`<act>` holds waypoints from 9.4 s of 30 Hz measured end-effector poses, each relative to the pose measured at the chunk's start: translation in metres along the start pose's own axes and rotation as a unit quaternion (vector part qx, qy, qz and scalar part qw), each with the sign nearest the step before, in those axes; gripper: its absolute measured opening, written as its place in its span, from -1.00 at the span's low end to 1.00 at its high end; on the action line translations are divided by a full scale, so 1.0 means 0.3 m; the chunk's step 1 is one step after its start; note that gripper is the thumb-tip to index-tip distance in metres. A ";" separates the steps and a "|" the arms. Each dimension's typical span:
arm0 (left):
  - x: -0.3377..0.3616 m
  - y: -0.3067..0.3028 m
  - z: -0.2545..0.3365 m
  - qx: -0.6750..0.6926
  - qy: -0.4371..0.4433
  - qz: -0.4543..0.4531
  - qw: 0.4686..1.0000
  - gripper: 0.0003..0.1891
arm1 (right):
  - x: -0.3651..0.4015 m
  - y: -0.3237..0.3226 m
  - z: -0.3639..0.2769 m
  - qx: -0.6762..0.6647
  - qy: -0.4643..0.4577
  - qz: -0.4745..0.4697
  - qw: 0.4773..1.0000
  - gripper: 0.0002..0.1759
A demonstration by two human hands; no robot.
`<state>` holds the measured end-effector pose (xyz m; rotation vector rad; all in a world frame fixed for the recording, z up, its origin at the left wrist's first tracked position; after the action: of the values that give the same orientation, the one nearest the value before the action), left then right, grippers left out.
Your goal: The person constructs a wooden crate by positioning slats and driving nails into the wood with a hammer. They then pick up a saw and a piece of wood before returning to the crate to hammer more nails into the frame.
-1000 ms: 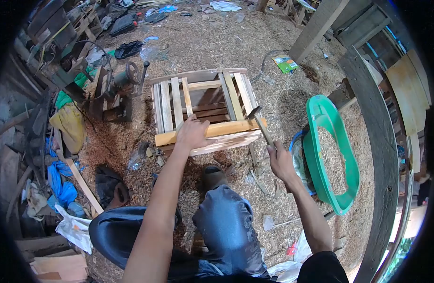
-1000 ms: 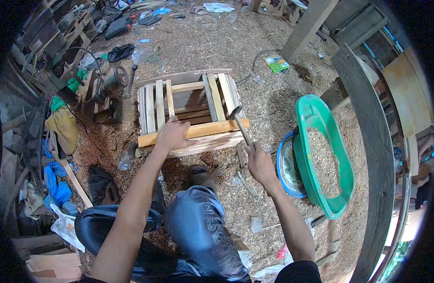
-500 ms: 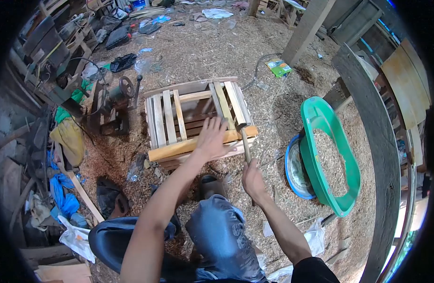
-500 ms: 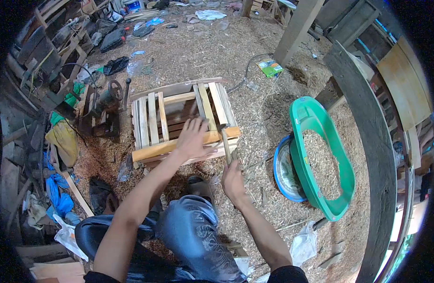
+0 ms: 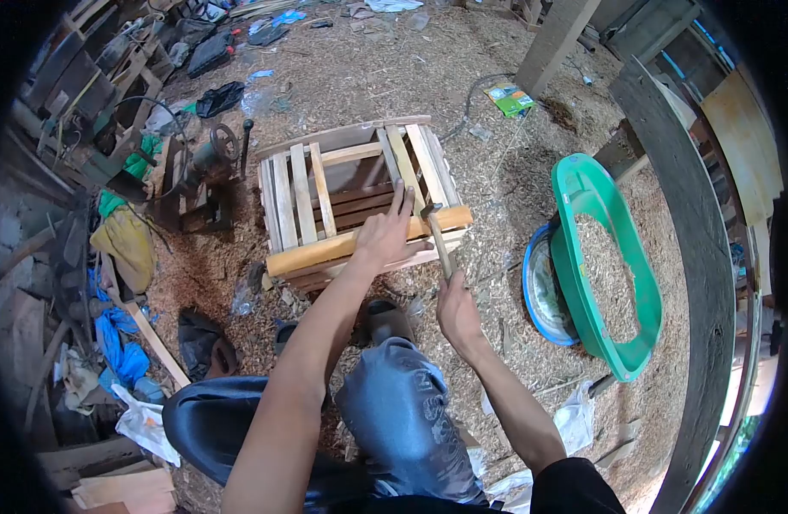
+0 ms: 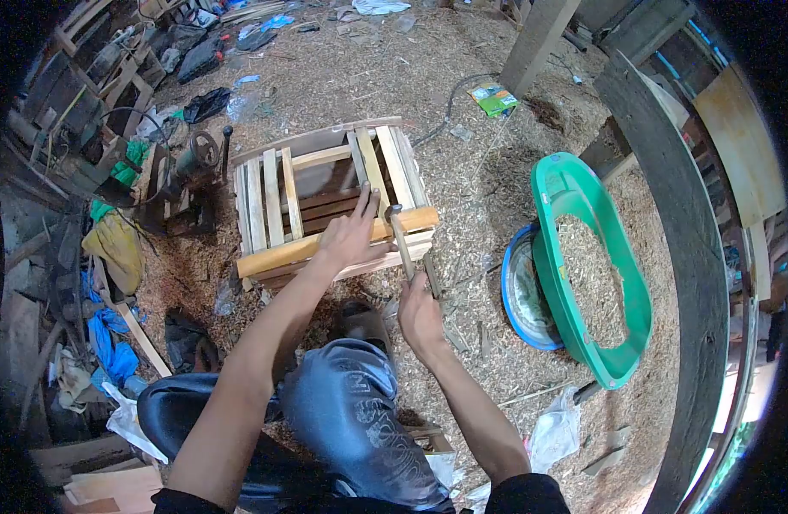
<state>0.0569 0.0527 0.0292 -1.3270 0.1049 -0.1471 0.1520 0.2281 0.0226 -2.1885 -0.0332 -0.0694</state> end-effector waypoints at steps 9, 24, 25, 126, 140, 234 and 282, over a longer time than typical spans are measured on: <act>-0.001 0.009 -0.014 0.026 0.004 0.014 1.000 0.11 | 0.028 -0.040 -0.015 -0.033 -0.013 -0.008 0.999 -0.77; -0.004 0.012 -0.024 0.080 -0.004 0.020 0.997 0.08 | 0.042 -0.039 -0.023 -0.029 -0.014 -0.003 0.999 -0.77; -0.007 0.012 -0.024 0.084 -0.009 0.014 0.996 0.07 | 0.041 -0.040 -0.027 -0.020 -0.007 -0.005 1.000 -0.76; 0.038 0.055 -0.059 0.039 0.017 0.054 0.998 -0.11 | -0.176 -0.336 -0.180 -0.004 -0.127 -0.010 0.992 -0.65; 0.034 0.033 -0.044 0.078 -0.035 0.041 0.996 -0.23 | -0.006 -0.065 -0.003 -0.004 -0.033 -0.037 0.999 -0.73; 0.040 0.050 -0.015 0.091 -0.033 0.177 0.979 -0.35 | -0.060 -0.183 -0.072 -0.011 -0.010 -0.056 0.998 -0.62; 0.055 0.047 -0.021 0.068 0.003 0.196 0.978 -0.22 | -0.008 -0.250 0.013 -0.114 -0.004 0.010 0.993 -0.66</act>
<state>0.0727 0.0473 0.0142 -1.1469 0.3536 0.1736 0.1460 0.2747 0.0812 -2.4178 -0.0079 -0.0546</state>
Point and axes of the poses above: each hand's wrist, its own x-axis away from the middle knuckle, its own y-axis out of the palm, z = x × y, the point moved 1 cm from there along -x, towards the middle knuckle, and after that the axes turned 8 degrees about z, right-handed, at the moved point
